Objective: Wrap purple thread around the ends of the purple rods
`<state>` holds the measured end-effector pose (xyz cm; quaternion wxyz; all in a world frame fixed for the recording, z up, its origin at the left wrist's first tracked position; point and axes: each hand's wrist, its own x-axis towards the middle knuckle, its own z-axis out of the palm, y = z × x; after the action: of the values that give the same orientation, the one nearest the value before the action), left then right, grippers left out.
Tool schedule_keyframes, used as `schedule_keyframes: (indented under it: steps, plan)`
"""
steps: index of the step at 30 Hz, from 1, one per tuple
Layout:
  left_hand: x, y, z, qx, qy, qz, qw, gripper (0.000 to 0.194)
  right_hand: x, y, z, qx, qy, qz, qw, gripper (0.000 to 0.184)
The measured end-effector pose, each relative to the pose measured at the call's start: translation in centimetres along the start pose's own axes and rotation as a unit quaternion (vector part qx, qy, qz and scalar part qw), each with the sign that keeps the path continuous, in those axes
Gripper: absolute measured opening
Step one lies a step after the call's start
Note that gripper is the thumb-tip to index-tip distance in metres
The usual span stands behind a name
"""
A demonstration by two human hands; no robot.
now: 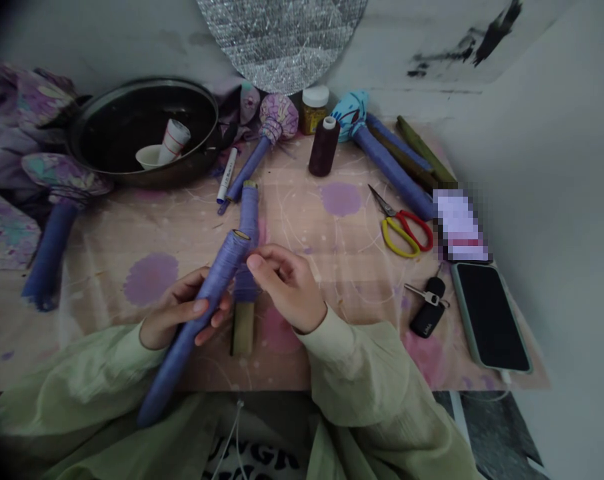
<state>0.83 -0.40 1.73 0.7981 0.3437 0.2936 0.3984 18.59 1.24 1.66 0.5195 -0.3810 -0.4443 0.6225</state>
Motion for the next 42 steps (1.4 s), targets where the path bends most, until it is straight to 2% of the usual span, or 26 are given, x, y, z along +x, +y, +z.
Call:
schedule_keyframes:
  steps: [5,10,16,26,34,42]
  plan:
    - [0.0,0.4,-0.2,-0.043,-0.006,-0.032,0.999,0.018,0.0,-0.5,-0.3,-0.038,-0.006,-0.007,0.999,0.023]
    - [0.2,0.5,-0.6,-0.052,-0.035,-0.04,0.997,0.026,-0.1,-0.2,-0.5,-0.022,-0.012,-0.013,1.0,0.013]
    - [0.1,0.6,-0.7,-0.035,-0.053,-0.046,0.997,0.032,-0.1,0.2,-0.5,0.004,-0.006,-0.005,1.0,0.013]
    - [0.6,-0.8,-1.5,-0.004,-0.033,0.017,0.999,0.036,-0.3,0.2,-0.6,0.031,-0.006,0.005,1.0,0.015]
    - [0.3,0.2,-1.1,-0.039,-0.06,-0.03,0.997,0.034,-0.2,0.1,-0.4,0.012,-0.002,-0.009,1.0,0.014]
    - [0.3,0.5,-1.0,-0.074,-0.074,-0.049,0.993,0.03,-0.3,-0.3,0.0,-0.028,0.002,-0.01,1.0,0.016]
